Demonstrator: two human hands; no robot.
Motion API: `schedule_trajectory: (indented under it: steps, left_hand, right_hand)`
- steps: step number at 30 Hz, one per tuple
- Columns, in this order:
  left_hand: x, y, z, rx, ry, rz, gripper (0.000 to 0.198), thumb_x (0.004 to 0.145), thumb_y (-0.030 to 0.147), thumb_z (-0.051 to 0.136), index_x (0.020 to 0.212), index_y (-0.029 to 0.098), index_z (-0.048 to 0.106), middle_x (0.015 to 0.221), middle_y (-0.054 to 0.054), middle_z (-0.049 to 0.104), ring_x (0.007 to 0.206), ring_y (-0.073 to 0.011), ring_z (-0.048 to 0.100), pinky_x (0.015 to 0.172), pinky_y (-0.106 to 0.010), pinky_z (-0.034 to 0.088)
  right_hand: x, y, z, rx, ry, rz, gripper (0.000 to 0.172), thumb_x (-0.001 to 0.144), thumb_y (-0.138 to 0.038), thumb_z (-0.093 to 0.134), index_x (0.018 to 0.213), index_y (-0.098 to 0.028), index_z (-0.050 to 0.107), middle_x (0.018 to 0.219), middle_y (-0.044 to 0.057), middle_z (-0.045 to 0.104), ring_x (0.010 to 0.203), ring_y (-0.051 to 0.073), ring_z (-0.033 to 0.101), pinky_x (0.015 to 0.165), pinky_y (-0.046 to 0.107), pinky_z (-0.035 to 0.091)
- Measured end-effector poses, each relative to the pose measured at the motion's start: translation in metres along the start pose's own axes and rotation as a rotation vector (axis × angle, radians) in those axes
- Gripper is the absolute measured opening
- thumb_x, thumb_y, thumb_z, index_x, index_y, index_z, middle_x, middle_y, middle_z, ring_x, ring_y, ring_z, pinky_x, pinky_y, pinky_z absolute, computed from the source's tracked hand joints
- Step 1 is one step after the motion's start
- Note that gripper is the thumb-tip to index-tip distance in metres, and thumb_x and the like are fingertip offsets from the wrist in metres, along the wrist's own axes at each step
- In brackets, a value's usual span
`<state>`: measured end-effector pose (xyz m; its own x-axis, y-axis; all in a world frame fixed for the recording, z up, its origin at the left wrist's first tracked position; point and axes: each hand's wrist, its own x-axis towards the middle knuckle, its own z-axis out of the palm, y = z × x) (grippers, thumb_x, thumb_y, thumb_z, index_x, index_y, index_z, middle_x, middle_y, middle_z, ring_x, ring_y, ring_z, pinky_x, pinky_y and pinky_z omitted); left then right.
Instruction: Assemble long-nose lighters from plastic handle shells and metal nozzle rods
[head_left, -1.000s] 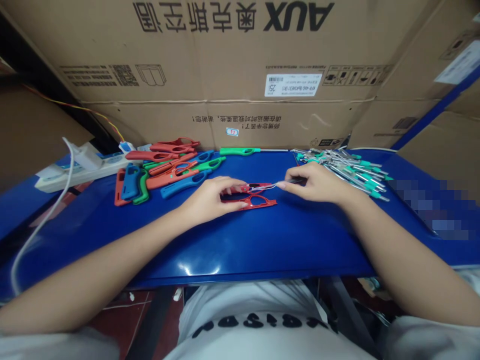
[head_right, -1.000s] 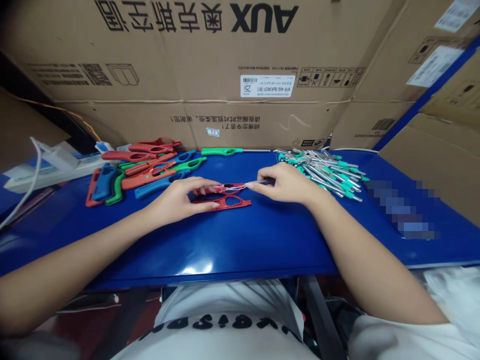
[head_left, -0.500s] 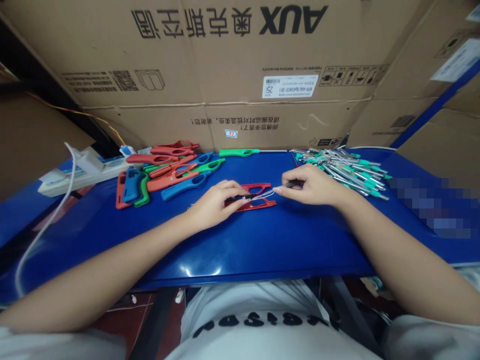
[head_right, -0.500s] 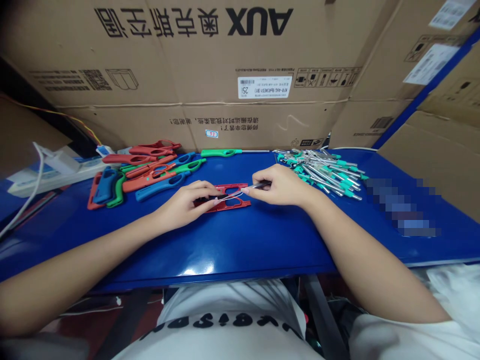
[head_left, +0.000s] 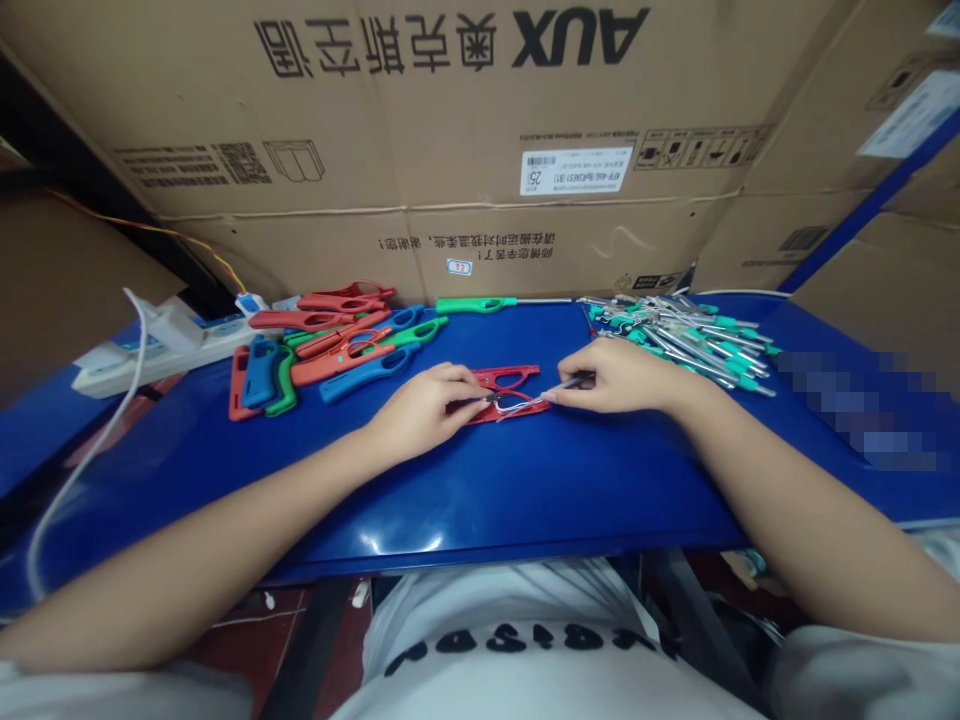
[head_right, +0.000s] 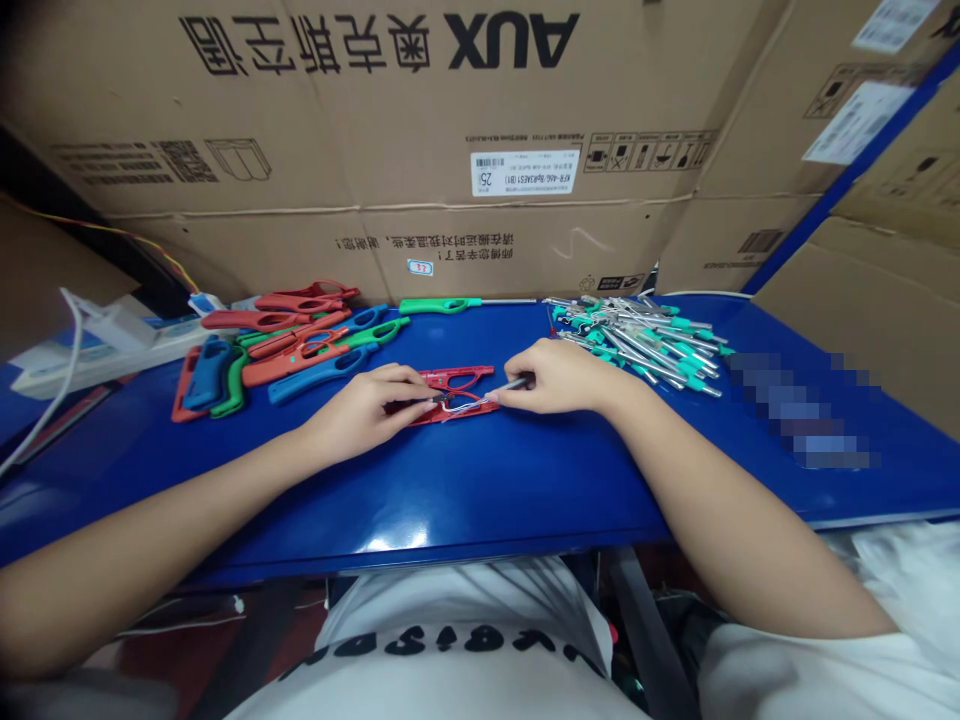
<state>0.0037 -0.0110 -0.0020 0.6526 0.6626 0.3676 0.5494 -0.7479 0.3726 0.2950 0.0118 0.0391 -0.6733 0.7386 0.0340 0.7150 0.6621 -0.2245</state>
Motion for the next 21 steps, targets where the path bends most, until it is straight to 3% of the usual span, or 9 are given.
schedule_trajectory:
  steps: [8,21]
  left_hand:
    - [-0.001,0.002,-0.008,0.108,-0.093,-0.002,0.027,0.1,0.029,0.054,0.109,0.02,0.077,0.099,-0.008,0.071,0.092,-0.0199,0.065,0.082,-0.033,0.053]
    - [-0.001,0.012,-0.021,0.076,-0.163,-0.07,0.026,0.095,0.035,0.063,0.11,0.019,0.077,0.102,-0.006,0.07,0.089,-0.018,0.069,0.076,-0.027,0.053]
  right_hand:
    - [0.001,-0.002,0.002,0.029,-0.08,0.012,0.051,0.091,-0.061,0.052,0.062,-0.02,0.046,0.056,-0.002,0.049,0.051,0.011,0.039,0.054,0.028,0.021]
    - [0.002,-0.003,0.006,0.08,-0.025,-0.024,0.053,0.092,-0.062,0.052,0.061,-0.02,0.044,0.054,-0.003,0.045,0.051,0.011,0.037,0.055,0.029,0.022]
